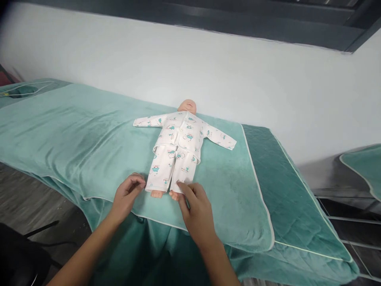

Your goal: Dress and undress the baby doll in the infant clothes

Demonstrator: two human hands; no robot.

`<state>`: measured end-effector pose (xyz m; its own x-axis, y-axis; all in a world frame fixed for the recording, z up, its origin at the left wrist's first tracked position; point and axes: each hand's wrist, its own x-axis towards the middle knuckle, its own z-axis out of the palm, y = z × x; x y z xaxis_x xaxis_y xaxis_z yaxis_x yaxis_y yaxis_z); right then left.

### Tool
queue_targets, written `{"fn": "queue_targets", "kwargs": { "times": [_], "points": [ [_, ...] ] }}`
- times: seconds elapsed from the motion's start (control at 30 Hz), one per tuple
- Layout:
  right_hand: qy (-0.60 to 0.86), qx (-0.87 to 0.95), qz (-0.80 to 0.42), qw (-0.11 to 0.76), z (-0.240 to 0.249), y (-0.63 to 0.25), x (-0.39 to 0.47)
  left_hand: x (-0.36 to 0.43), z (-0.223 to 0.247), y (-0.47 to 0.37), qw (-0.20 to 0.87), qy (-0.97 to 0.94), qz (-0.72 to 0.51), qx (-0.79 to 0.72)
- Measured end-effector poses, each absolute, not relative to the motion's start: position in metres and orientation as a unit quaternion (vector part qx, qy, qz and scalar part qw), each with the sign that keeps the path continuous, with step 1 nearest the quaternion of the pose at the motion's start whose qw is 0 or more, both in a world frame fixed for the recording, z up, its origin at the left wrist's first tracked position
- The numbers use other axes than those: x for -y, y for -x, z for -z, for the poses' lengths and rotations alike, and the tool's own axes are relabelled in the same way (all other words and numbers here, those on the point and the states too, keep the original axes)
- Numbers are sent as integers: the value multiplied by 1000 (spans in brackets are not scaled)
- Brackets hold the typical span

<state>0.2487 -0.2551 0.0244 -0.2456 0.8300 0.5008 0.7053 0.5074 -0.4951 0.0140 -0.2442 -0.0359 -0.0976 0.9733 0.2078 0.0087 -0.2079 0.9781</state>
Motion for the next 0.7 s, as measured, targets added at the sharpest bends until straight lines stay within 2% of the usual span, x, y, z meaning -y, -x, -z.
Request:
{"fn": "queue_targets", "kwargs": {
  "times": [0.13, 0.3, 0.47, 0.7],
  "points": [
    [483, 789, -80, 371, -22, -241, 249, 244, 36, -13, 412, -534, -569, -471],
    [482, 799, -135, 333, -36, -231, 240, 244, 37, -13, 401, -550, -560, -473],
    [435, 806, -166, 366, -46, -235, 244, 244, 39, -12, 398, -557, -561, -466],
    [450, 822, -157, 313, -33, -243, 252, 243, 40, -11, 393, -558, -557, -473]
  ]
}}
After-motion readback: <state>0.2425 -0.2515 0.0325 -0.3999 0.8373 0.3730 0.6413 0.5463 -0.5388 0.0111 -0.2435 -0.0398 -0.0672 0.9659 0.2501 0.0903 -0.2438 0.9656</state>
